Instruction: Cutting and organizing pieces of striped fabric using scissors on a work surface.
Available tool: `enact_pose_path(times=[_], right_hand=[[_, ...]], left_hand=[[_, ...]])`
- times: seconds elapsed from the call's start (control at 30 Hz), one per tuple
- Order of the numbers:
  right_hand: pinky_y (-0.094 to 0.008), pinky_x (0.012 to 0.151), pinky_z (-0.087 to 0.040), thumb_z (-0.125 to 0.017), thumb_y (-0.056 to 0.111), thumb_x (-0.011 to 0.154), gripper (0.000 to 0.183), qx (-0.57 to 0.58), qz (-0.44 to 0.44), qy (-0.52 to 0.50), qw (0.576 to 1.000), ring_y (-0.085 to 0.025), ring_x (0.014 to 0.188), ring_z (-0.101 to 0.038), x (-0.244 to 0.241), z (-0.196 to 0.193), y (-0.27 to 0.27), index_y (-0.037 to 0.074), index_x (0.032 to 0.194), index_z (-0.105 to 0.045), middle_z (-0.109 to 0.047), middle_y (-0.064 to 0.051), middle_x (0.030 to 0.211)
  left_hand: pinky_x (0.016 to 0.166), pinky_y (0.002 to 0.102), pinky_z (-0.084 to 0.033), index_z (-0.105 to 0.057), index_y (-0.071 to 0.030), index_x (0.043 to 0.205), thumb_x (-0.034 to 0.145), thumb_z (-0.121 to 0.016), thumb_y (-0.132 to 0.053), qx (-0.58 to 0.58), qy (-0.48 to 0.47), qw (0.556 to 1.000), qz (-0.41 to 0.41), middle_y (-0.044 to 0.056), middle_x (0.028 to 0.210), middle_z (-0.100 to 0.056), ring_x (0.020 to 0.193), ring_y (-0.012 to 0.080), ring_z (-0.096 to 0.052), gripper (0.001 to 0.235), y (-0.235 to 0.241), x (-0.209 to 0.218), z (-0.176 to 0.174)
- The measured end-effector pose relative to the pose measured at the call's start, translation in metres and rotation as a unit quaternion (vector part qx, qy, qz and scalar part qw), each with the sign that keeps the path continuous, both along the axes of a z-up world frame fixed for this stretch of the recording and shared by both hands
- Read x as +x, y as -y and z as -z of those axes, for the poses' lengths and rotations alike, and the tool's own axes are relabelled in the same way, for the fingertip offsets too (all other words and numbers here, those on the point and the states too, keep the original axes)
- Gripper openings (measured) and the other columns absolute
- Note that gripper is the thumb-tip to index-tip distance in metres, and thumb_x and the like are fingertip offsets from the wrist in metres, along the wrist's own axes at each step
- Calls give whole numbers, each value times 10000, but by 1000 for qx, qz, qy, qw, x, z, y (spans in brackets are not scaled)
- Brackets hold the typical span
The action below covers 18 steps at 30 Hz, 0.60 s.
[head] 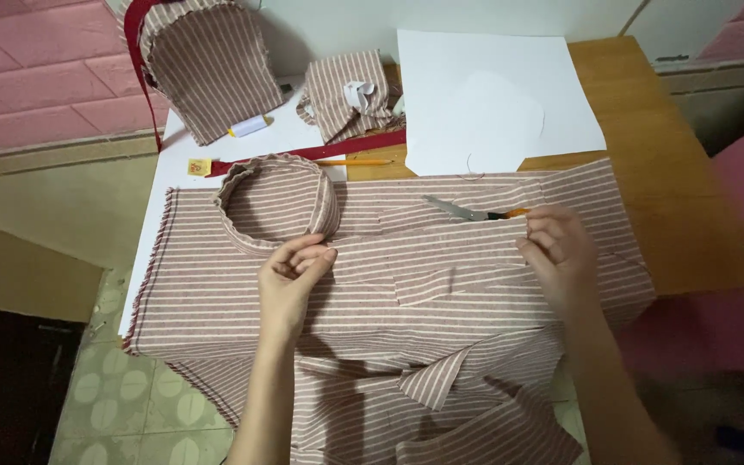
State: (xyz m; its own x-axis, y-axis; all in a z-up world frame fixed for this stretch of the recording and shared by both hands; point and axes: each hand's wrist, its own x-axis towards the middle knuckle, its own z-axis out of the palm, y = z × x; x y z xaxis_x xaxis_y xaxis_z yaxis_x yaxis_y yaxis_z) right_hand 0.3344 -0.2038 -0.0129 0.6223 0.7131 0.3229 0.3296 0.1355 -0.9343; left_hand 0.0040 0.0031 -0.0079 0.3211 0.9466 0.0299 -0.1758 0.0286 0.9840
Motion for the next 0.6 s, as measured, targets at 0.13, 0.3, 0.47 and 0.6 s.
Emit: enact_pose_path(times=[0.13,0.3,0.47,0.6], right_hand=[[-306,858,-594,-735,-88,955,475,-2,17,-21,1000,-147,846,-638,1,4,2,3,1381,-546,-617,-92,991],[-334,848,-615,-769,-103,955,374,-22,34,25,999,-187,878,-707,1,-2,4,-27,1277,-593,-648,-137,1044],[-352,829,-628,-814,-115,943,286,-27,44,70,996,-246,904,-755,0,-4,0,-60,1181,-667,-669,-179,1073],[-358,843,-631,-852,-119,914,299,-37,55,78,995,-280,904,-768,-3,-9,-1,-85,1154,-676,-686,-197,1061]], left_hand=[[820,243,-649,-764,17,1228,844,-919,-3,-10,17,1000,-3,105,947,-825,783,77,-780,414,-1,0,2],[814,257,-652,-769,19,1208,846,-924,-20,-6,5,1000,-4,114,957,-825,794,92,-780,396,-2,1,3],[818,249,-646,-775,27,1204,847,-928,-28,5,-12,1000,-4,124,971,-823,803,94,-775,393,-3,1,6],[815,259,-641,-779,15,1199,858,-930,-67,9,-18,1000,-5,112,978,-816,793,80,-755,382,-3,0,8]])
